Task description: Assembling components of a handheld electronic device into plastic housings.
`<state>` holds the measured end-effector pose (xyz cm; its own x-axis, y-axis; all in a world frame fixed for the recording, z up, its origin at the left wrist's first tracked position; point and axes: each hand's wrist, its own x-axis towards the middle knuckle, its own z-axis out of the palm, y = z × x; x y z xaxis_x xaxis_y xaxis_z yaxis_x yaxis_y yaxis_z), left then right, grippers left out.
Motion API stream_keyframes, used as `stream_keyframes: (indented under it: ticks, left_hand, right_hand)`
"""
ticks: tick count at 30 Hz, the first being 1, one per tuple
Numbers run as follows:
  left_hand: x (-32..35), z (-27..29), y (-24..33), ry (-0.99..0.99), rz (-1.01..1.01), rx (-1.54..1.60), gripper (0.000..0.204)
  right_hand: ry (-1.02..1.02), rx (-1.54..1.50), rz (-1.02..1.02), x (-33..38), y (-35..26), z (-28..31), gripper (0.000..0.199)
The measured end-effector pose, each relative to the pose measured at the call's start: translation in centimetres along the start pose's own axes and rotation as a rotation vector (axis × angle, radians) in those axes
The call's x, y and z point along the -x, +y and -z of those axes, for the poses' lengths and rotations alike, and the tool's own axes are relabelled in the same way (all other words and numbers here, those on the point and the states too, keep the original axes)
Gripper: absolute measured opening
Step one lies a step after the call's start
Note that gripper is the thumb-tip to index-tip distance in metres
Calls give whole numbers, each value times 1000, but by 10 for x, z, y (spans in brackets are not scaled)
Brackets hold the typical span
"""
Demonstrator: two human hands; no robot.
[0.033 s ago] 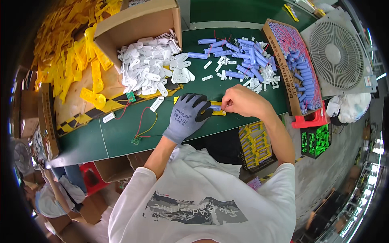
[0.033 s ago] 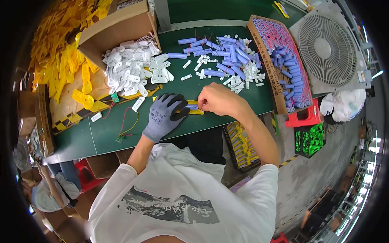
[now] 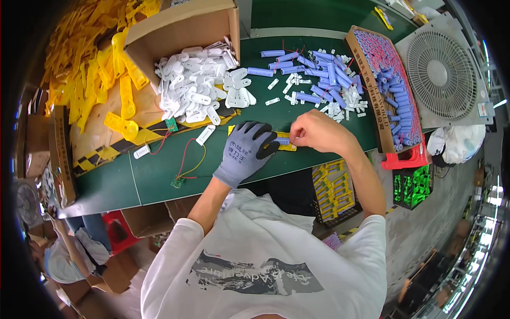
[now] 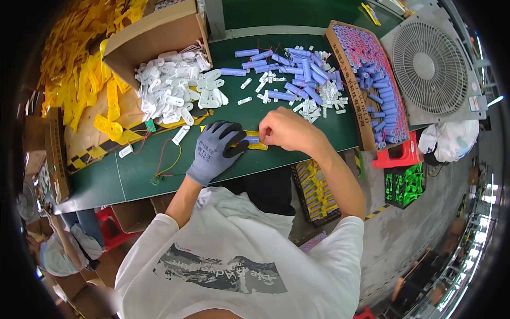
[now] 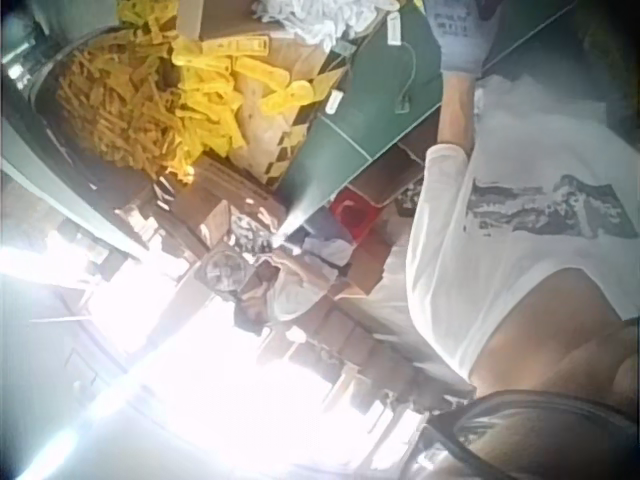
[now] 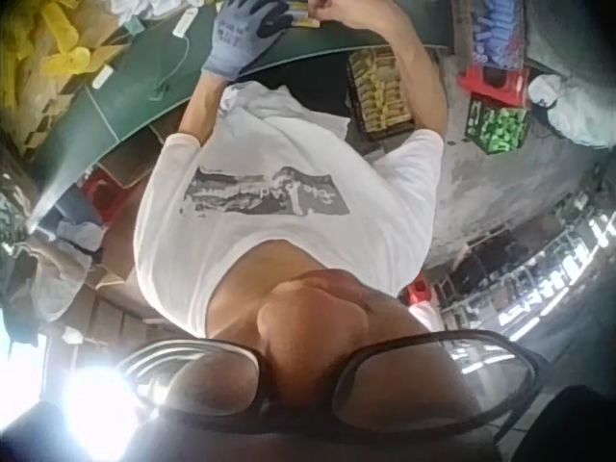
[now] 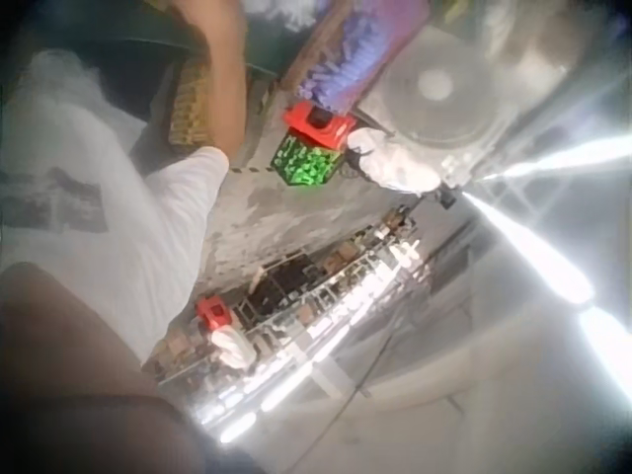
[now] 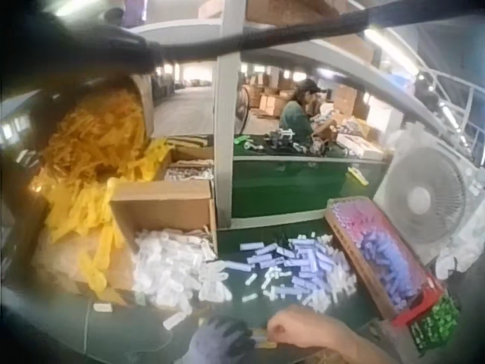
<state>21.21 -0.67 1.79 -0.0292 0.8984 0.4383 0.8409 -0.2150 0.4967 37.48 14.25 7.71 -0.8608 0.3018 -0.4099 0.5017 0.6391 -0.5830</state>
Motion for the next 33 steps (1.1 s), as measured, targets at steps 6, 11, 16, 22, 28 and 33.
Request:
stream_keyframes:
  ticks: [6, 11, 16, 22, 28, 33]
  left_hand:
    - [7, -8, 6, -6, 25, 9, 26]
    - [8, -9, 7, 3, 20, 15, 28]
    - [6, -9, -1, -9, -1, 19, 24]
    - [1, -1, 0, 6, -47, 9, 39]
    - [14, -4, -2, -106, -49, 132, 54]
    - [22, 20, 16, 184, -132, 144, 60]
  right_hand:
    - [197, -303, -18, 12, 11, -14, 13]
    - [349, -277, -8, 18, 22, -29, 14]
    - [301, -302, -275, 9, 6, -21, 30]
    - [205, -351, 87, 17, 22, -27, 50]
    - [514, -5, 188, 33, 9, -64, 53]
    - [573, 18, 102, 67, 30, -18, 44]
